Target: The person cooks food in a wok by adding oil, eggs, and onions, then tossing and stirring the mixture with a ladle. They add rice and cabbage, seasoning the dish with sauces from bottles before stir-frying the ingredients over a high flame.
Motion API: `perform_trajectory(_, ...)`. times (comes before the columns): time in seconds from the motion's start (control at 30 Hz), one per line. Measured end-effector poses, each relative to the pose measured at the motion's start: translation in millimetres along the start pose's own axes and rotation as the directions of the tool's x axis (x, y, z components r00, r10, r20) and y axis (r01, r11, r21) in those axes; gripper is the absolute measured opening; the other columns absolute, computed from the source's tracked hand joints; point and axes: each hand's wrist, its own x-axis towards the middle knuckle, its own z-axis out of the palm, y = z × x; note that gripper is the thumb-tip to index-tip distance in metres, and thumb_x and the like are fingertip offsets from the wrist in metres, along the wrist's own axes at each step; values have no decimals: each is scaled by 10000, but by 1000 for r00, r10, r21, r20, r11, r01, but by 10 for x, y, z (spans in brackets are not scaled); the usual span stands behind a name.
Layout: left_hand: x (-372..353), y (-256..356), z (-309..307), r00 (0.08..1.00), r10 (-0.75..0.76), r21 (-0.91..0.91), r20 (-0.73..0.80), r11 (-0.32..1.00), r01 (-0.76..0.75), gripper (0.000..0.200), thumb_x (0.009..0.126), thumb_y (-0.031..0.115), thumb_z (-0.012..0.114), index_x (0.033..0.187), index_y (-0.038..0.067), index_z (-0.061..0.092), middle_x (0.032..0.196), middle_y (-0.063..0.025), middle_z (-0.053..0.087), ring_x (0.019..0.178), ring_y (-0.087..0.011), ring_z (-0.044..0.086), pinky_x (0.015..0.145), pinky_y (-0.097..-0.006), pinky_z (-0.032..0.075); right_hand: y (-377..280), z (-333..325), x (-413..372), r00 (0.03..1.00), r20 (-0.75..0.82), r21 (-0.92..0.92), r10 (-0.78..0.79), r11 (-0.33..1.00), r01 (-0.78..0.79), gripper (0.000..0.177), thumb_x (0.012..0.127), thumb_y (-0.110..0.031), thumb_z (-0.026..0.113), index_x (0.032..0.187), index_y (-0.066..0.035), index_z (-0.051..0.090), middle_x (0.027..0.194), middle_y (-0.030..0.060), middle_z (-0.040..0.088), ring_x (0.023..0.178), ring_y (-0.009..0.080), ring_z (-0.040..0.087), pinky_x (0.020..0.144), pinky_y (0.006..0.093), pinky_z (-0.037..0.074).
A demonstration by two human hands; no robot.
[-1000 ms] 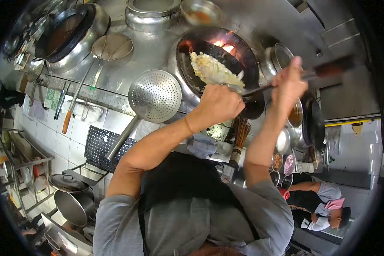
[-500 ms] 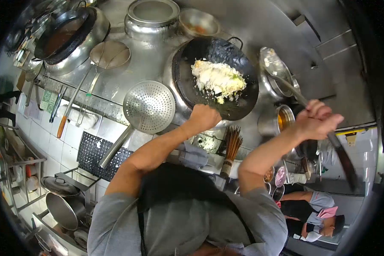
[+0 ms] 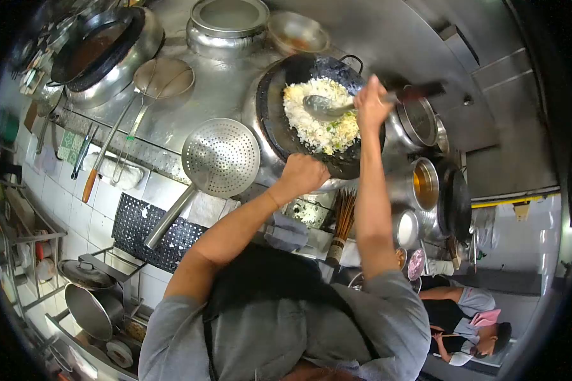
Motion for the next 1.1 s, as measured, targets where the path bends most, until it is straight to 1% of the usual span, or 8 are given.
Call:
perform_trajectory(0.13,3,-47,31,1000,14,-2,-8,1000,-14,354,810,272,559,531,67,635,572,-159,613,537,-347,621,549,-453,506,-596,175,18,985,-29,-264,-171,952,158,419,944,-240,601,576,-87,469,513,-50,454,426,47,378,397,236,273)
perform_trajectory(0.23,20,-48,20,1000,-2,-4,-21,1000,2,365,814,270,553,525,62,629,564,-162,608,526,-345,614,547,-455,504,-370,107,-58,989,-52,57,-141,988,144,389,937,-192,597,585,-83,473,515,-54,449,443,50,372,407,238,281)
perform_trajectory(0.3,31,-35,17,1000,-1,-28,-27,1000,0,369,815,271,551,522,60,626,562,-162,607,522,-345,610,546,-457,502,-116,207,67,981,189,-276,-41,957,93,368,930,-206,601,609,-39,537,524,-36,480,449,76,396,431,259,310)
perform_trajectory(0.43,20,-71,9,1000,9,2,-19,1000,-9,367,817,279,552,530,64,635,565,-163,609,520,-344,610,544,-463,498,-517,127,150,923,-62,-259,-379,900,352,386,935,-249,607,599,-83,516,512,-35,468,406,48,360,384,230,269)
perform_trajectory(0.6,32,-40,17,1000,-7,-15,-23,1000,6,357,814,276,561,536,68,643,553,-165,604,514,-345,608,538,-458,497,173,-95,411,977,193,-356,-86,922,152,412,943,-213,589,603,10,521,552,-25,495,506,73,433,491,278,345)
perform_trajectory(0.77,-1,-71,31,1000,6,-14,-28,1000,-6,340,814,272,561,558,70,656,584,-169,620,531,-353,614,548,-464,501,-505,-56,266,905,-231,-152,-357,932,329,420,939,-220,578,563,-83,452,492,-17,439,399,63,384,356,264,282)
perform_trajectory(0.97,21,-70,-14,999,-2,-28,37,1000,3,338,826,289,548,592,77,669,600,-177,628,568,-362,627,584,-470,505,-532,-415,509,905,-306,-760,-296,648,-45,525,913,-397,601,681,72,562,577,80,543,524,185,488,521,384,426)
perform_trajectory(1.1,16,-58,-23,999,-17,1,32,1000,17,348,828,302,540,593,81,671,604,-174,632,569,-363,628,585,-466,508,-783,-687,86,867,-477,-369,-142,928,-50,470,923,-408,582,663,-19,542,560,78,527,420,173,457,416,338,385)
